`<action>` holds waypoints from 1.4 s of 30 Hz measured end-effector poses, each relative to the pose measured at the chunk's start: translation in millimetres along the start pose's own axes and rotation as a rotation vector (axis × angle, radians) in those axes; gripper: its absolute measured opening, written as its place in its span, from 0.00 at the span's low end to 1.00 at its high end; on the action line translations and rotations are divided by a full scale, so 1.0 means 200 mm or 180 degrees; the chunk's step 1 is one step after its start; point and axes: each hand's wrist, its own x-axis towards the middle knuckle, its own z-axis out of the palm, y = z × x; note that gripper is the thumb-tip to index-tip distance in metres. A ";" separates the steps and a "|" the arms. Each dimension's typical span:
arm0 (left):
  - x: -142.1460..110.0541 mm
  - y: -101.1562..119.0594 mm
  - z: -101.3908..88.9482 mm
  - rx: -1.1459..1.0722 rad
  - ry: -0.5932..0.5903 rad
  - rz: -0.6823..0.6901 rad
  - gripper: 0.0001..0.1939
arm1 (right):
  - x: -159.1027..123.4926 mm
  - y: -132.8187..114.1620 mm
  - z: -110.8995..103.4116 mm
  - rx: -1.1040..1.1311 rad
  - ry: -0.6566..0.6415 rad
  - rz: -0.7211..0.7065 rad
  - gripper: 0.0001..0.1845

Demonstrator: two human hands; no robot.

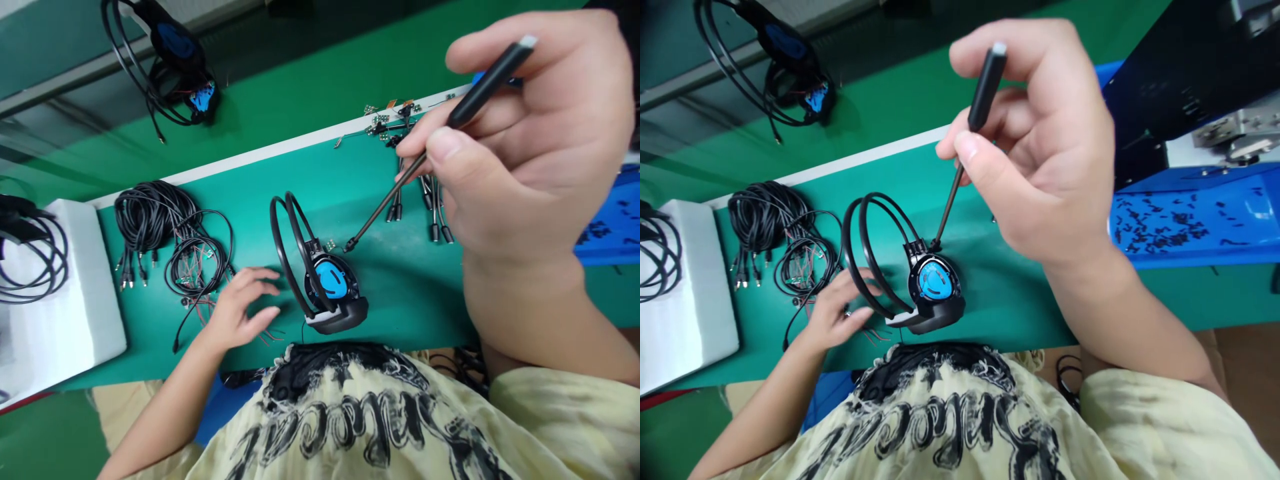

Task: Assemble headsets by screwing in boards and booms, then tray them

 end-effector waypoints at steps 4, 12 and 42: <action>0.20 0.05 -0.03 0.0215 0.0452 -0.0122 0.08 | 0.04 -0.08 0.01 -0.0354 -0.0145 -0.0118 0.17; 0.57 0.19 0.20 -0.1620 -0.0054 -0.0453 0.13 | 0.23 0.06 0.07 -0.0152 -0.0908 0.0157 0.17; 0.54 0.25 0.26 -0.2701 0.0008 -0.1266 0.13 | -0.46 0.17 -0.13 -0.0760 -0.1300 0.2049 0.09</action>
